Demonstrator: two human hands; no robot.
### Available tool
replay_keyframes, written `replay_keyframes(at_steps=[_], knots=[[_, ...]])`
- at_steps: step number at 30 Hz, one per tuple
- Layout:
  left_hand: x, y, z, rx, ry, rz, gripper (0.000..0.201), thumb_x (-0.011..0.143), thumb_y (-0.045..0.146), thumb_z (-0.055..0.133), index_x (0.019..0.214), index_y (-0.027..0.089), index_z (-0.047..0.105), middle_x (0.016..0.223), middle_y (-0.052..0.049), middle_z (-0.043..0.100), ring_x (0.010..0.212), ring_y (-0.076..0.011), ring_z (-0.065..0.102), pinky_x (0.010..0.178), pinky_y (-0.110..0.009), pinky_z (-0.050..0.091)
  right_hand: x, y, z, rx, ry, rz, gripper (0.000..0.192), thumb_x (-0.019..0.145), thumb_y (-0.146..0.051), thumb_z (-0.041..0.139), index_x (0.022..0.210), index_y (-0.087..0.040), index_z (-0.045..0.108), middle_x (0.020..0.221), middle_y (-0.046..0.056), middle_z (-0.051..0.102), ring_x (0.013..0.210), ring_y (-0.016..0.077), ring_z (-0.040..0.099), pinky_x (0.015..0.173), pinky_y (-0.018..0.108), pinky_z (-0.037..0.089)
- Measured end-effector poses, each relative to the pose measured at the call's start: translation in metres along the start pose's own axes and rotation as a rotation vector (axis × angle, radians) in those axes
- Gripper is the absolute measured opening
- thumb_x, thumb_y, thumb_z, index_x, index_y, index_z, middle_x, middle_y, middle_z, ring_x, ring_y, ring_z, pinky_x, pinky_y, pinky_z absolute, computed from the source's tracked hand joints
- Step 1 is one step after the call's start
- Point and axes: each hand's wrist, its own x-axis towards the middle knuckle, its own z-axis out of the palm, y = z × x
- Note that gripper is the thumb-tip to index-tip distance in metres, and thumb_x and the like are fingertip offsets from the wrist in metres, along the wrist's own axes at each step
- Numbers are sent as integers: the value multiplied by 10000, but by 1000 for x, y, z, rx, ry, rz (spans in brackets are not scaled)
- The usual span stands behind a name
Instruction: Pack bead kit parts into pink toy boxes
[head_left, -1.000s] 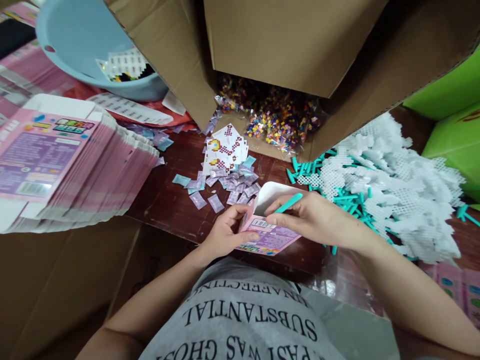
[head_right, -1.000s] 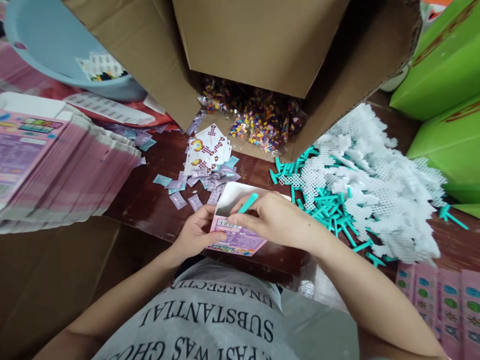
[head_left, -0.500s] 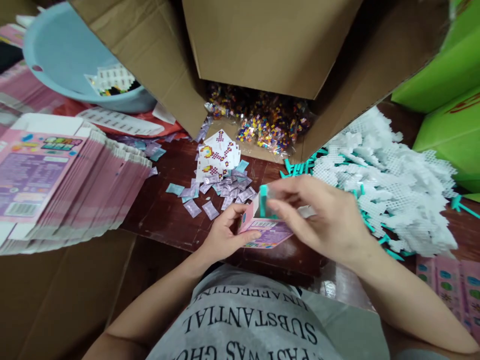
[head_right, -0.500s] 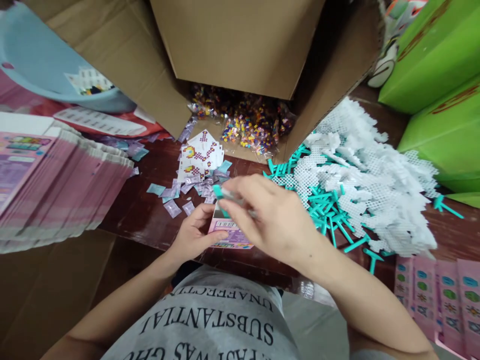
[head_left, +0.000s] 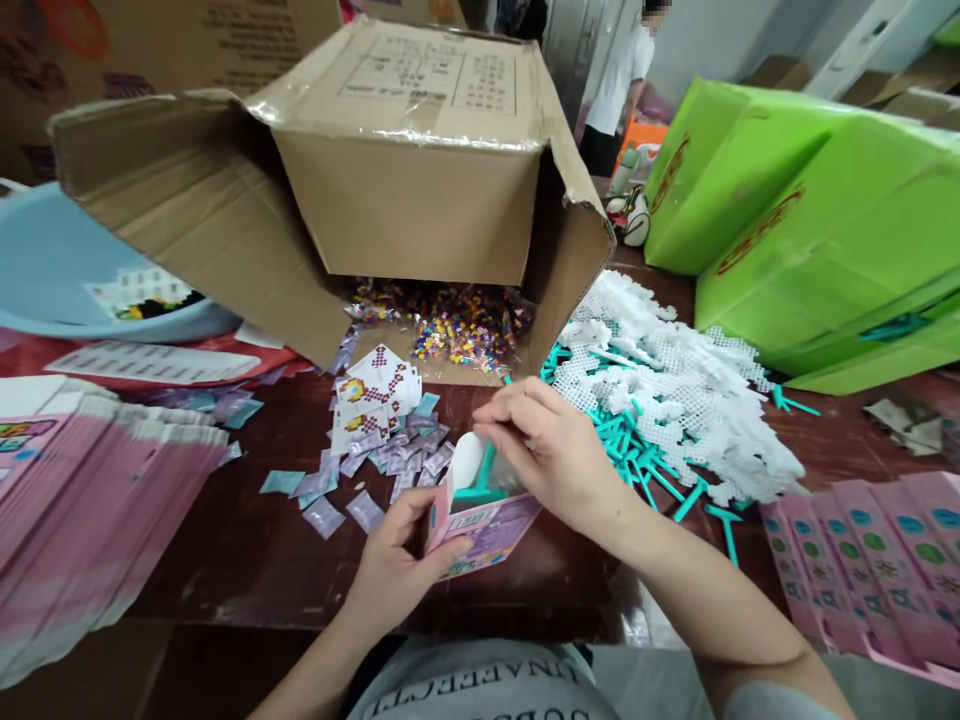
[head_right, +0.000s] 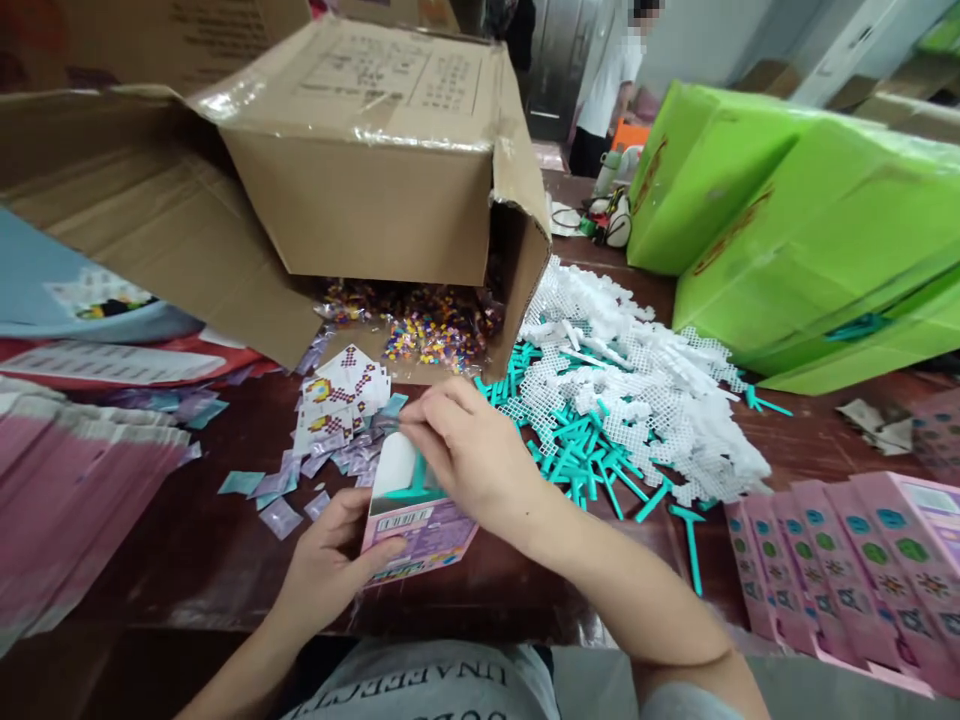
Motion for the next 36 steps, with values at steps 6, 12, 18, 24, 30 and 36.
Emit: replay_keyframes(at_steps=[6, 12, 18, 24, 30, 36], knots=[[0, 0, 3, -98, 10, 28, 439, 767, 360, 938, 1092, 197, 692, 993, -64, 818, 881, -238, 794, 808, -337, 651, -18, -13, -13, 216, 49, 19, 115, 1028, -144, 682, 1078, -244, 711, 1019, 3, 799, 948, 131, 764, 839, 287, 638], [0, 5, 1, -270, -89, 62, 447, 753, 330, 964, 1096, 206, 705, 987, -53, 818, 839, -204, 771, 741, -274, 622, -16, -24, -29, 364, 164, 216, 70, 1021, -186, 710, 1070, -233, 723, 952, 4, 800, 741, 122, 758, 680, 268, 648], [-2, -2, 4, -200, -147, 51, 468, 752, 307, 965, 1143, 203, 731, 1047, -56, 801, 921, -203, 756, 827, -282, 607, -21, -12, -33, 28, -294, -10, 164, 1088, -196, 589, 1069, -209, 752, 1016, 16, 824, 886, 130, 782, 742, 254, 606], [-6, -19, 14, -214, -275, 13, 450, 784, 314, 944, 1159, 192, 727, 1081, -57, 786, 961, -193, 742, 877, -282, 589, -10, 1, -28, 125, -650, 140, 159, 1024, -187, 652, 939, -222, 781, 848, -50, 801, 687, 75, 701, 620, 226, 482], [5, -7, 5, -297, -120, 52, 479, 778, 286, 955, 1164, 206, 682, 1053, -35, 797, 916, -169, 755, 821, -250, 597, -9, -5, -32, 335, -237, 358, 106, 1017, -282, 693, 968, -217, 759, 932, 7, 806, 811, 128, 747, 731, 253, 585], [10, -8, 5, -339, -95, 89, 500, 744, 280, 979, 1142, 199, 688, 1025, -28, 803, 882, -153, 763, 788, -228, 601, -21, 0, -37, 182, -36, 331, 48, 1004, -250, 725, 1025, -255, 768, 957, 1, 818, 788, 142, 757, 699, 276, 597]])
